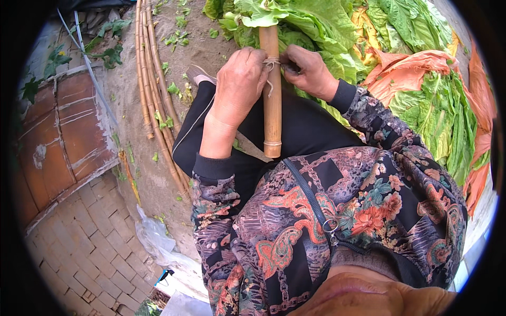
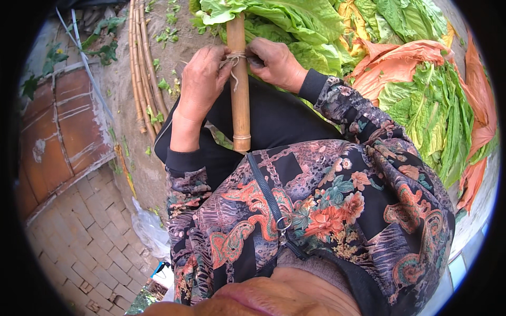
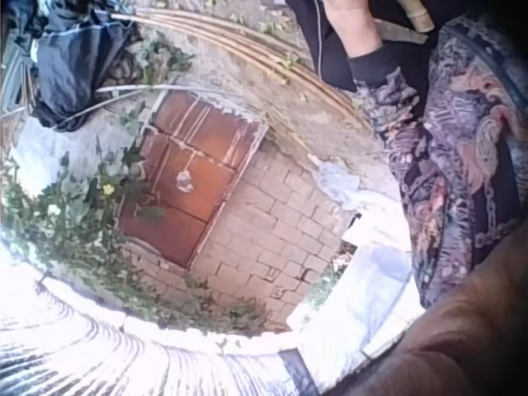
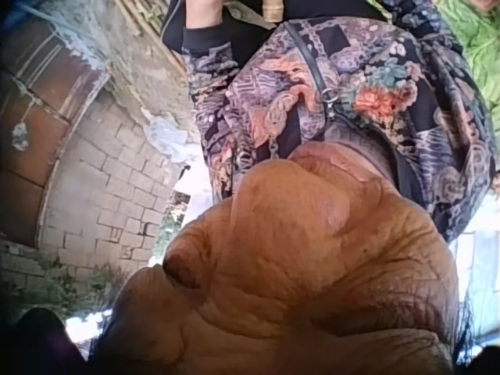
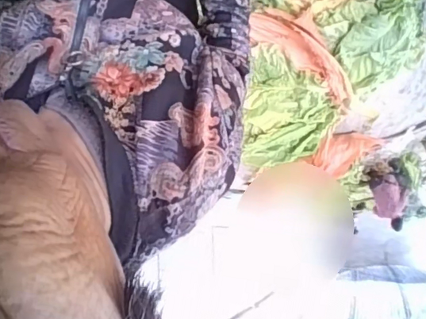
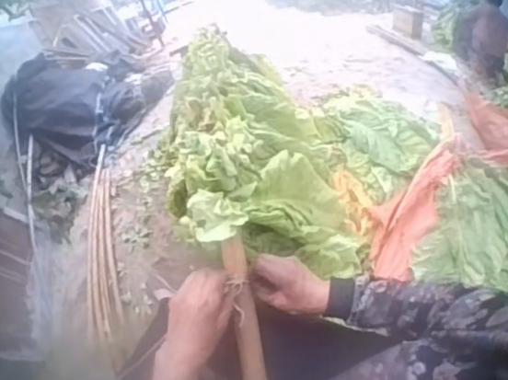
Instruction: The person sits on the ground and repeatedly picks up leafy vegetables, wraps them around a bamboo stick, and ties them with string. The person continues this process, creating multiple tied bundles.
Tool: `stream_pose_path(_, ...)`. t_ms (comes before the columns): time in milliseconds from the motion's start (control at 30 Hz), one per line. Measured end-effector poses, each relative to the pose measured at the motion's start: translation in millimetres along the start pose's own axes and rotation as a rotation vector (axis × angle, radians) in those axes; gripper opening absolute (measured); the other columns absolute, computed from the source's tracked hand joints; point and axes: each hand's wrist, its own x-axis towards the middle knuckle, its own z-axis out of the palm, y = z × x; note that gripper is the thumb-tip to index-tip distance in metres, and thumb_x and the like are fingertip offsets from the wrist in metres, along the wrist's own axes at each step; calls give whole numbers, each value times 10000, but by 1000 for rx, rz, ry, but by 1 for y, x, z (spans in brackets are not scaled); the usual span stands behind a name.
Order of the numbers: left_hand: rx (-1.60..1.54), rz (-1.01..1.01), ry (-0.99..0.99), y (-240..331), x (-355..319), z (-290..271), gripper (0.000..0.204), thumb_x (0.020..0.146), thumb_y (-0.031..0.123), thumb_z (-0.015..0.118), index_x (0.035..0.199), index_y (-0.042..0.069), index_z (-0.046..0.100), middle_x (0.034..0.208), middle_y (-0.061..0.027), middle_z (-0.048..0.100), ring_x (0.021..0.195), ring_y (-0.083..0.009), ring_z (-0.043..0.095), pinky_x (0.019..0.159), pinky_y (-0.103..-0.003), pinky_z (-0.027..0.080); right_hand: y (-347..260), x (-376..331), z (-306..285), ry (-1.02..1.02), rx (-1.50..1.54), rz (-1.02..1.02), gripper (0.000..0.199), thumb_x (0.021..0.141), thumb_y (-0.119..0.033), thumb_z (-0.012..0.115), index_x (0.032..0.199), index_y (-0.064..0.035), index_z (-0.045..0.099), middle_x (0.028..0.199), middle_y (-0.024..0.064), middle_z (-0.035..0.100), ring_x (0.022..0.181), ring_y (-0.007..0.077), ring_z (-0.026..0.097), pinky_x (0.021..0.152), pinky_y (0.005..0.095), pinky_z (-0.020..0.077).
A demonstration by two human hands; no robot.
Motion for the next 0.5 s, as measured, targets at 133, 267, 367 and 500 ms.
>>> stream_pose_path(133, -30, 41, -131, -8, 1, 2, 106, 760, 45, 631, 852, 45, 579, 780, -107, 563, 768, -304, 576, 682, -384, 493, 2, 1, -1, -10, -30, -21, 178, 716, 34, 581, 885, 11, 531, 751, 135, 525, 639, 265, 552, 584, 311, 462)
stream_pose_path(267, -92, -26, -85, 1, -12, 2, 145, 761, 13, 620, 900, 41, 592, 831, -121, 584, 778, -310, 585, 689, -380, 494, -5, -6, -2, 2, 112, 56, 197, 725, 46, 568, 916, 18, 527, 814, 123, 535, 706, 232, 554, 643, 301, 464)
stream_pose_path(367, -320, -261, 26, -2, -21, 6, 168, 768, -32, 591, 925, 25, 592, 867, -136, 594, 790, -309, 594, 696, -368, 491, -4, -10, 6, 61, 134, 50, 212, 735, 50, 561, 943, 25, 530, 858, 118, 541, 751, 215, 552, 686, 297, 465)
stream_pose_path(500, -457, -315, 102, -3, -25, 17, 212, 786, -83, 519, 969, 9, 577, 933, -141, 591, 823, -297, 605, 727, -347, 488, -4, -19, 14, 128, 151, 48, 219, 750, 52, 554, 968, 30, 537, 894, 120, 555, 794, 213, 559, 723, 292, 467)
